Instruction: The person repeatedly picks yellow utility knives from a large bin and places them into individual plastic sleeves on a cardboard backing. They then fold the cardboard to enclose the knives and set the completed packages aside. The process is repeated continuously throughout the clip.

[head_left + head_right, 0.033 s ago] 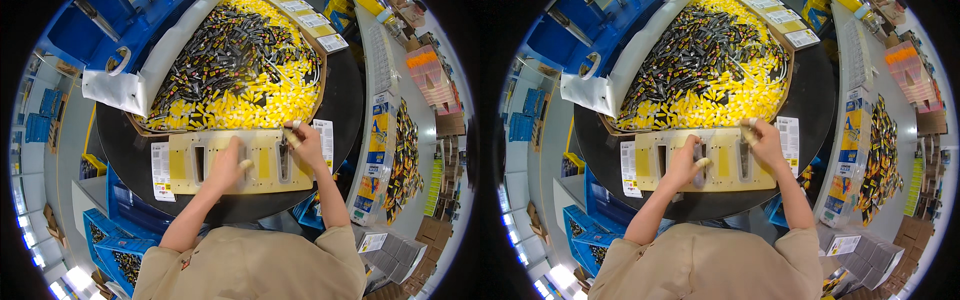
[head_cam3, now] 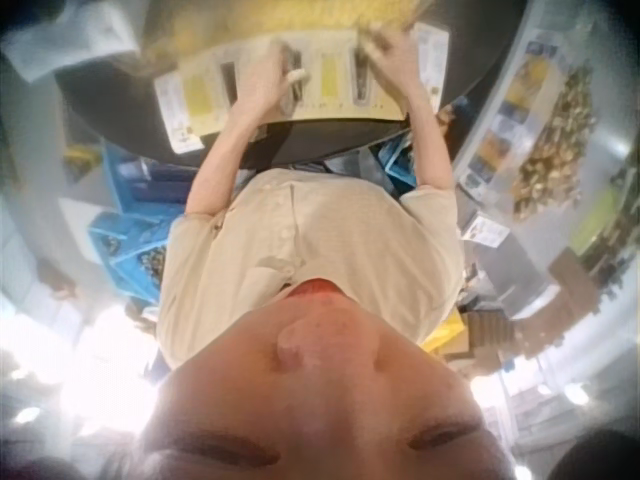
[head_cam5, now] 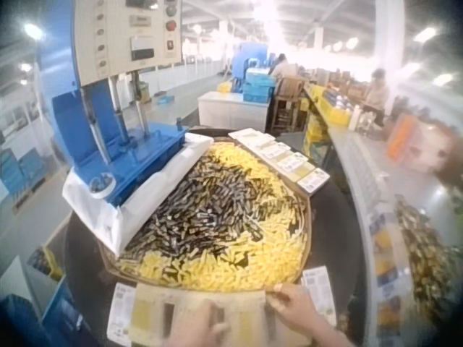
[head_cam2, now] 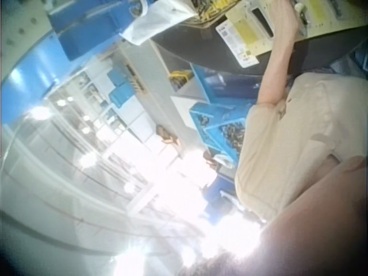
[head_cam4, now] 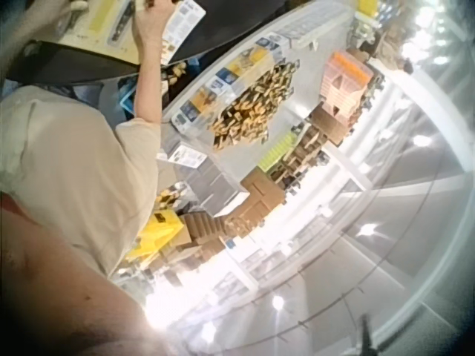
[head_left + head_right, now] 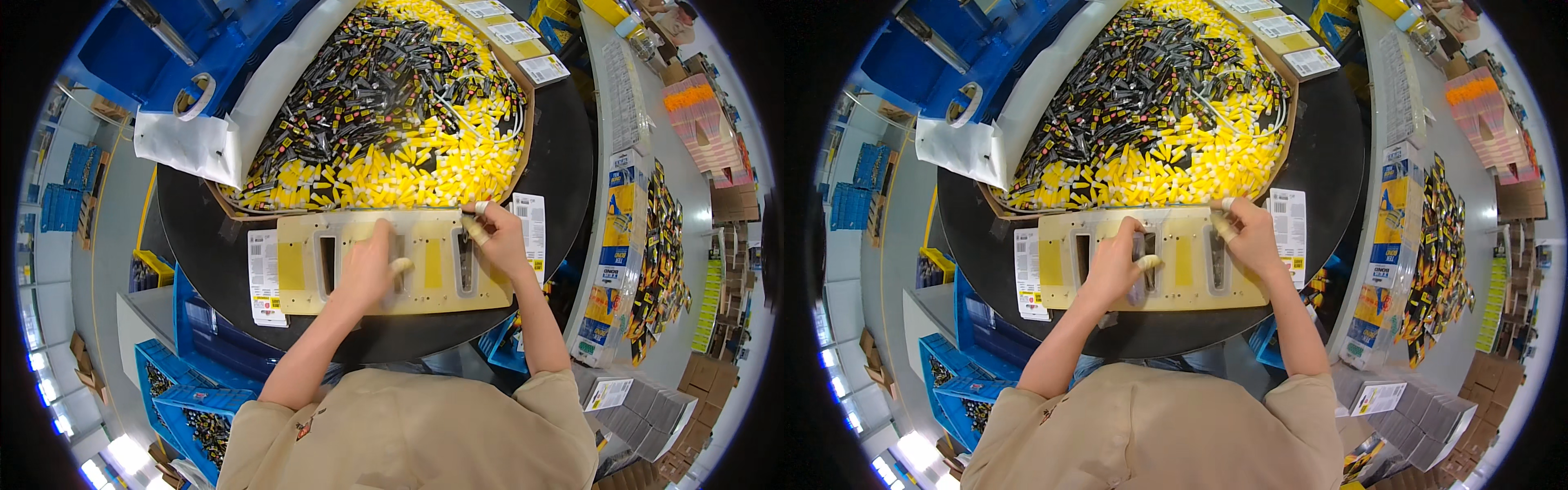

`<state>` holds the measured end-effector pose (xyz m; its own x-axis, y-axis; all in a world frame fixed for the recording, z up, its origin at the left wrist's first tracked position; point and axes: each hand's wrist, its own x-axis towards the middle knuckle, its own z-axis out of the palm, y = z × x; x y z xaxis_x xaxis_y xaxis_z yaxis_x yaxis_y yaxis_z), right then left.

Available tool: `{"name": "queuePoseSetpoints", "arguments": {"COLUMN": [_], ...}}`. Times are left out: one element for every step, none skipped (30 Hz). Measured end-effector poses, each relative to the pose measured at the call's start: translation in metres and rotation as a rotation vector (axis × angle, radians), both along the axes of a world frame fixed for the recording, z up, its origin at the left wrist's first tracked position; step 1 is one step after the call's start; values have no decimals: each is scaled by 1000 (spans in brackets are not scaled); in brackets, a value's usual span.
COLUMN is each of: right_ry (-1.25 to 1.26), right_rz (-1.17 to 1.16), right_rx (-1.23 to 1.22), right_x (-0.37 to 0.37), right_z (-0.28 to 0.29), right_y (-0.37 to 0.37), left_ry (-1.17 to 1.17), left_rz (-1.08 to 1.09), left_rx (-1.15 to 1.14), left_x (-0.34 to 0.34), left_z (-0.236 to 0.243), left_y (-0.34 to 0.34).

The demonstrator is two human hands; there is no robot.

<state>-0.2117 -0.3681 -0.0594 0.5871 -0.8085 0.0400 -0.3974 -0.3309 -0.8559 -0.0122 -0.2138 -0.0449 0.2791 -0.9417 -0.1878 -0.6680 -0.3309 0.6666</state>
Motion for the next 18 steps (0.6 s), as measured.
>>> {"name": "queuePoseSetpoints", "arguments": {"right_ry": [-31,-16,-17,-47,-100,-28,22,70,38,15,105,203,352,392,482,537,612,565], "right_rz": [45,68,72,101,79,7,-25,-55,-58,-76,-60,-64,-63,-38,-5,34,123,112], "right_rx": [-146,-171,-178,-180,-159,-235,-314,-399,-423,-438,-501,-552,-557,-565,-531,-522,-565,-507], "right_x": [-2,0,4,11,21,34,50,67,86,103,117,130,141,149,155,159,158,156], "right_z": [1,2,2,2,-1,-4,-9,-14,-20,-26,-32,-37,-40,-42,-42,-43,-43,-43], "right_y": [7,10,5,-2,-9,-18,-30,-43,-55,-65,-73,-80,-88,-95,-103,-107,-112,-114], "left_ry": [-71,-113,-147,-183,-132,-94,-51,-8,139,231,325,444,344,219,120,12,-146,-175], "left_rz": [-15,-21,-20,-19,5,14,36,58,73,72,74,100,146,151,167,198,221,212], "left_rx": [8,-40,-79,-118,-36,-45,-58,-74,-76,-100,-155,-137,-231,-207,-145,-85,-2,54], "left_x": [4,6,8,9,11,13,15,19,23,31,40,47,54,62,72,79,83,87], "left_z": [-1,-2,-2,-3,-3,-3,-3,-4,-3,-3,-2,-2,-2,0,1,3,4,6], "left_y": [1,3,4,8,11,17,24,30,40,46,52,57,62,65,65,65,63,62]}}
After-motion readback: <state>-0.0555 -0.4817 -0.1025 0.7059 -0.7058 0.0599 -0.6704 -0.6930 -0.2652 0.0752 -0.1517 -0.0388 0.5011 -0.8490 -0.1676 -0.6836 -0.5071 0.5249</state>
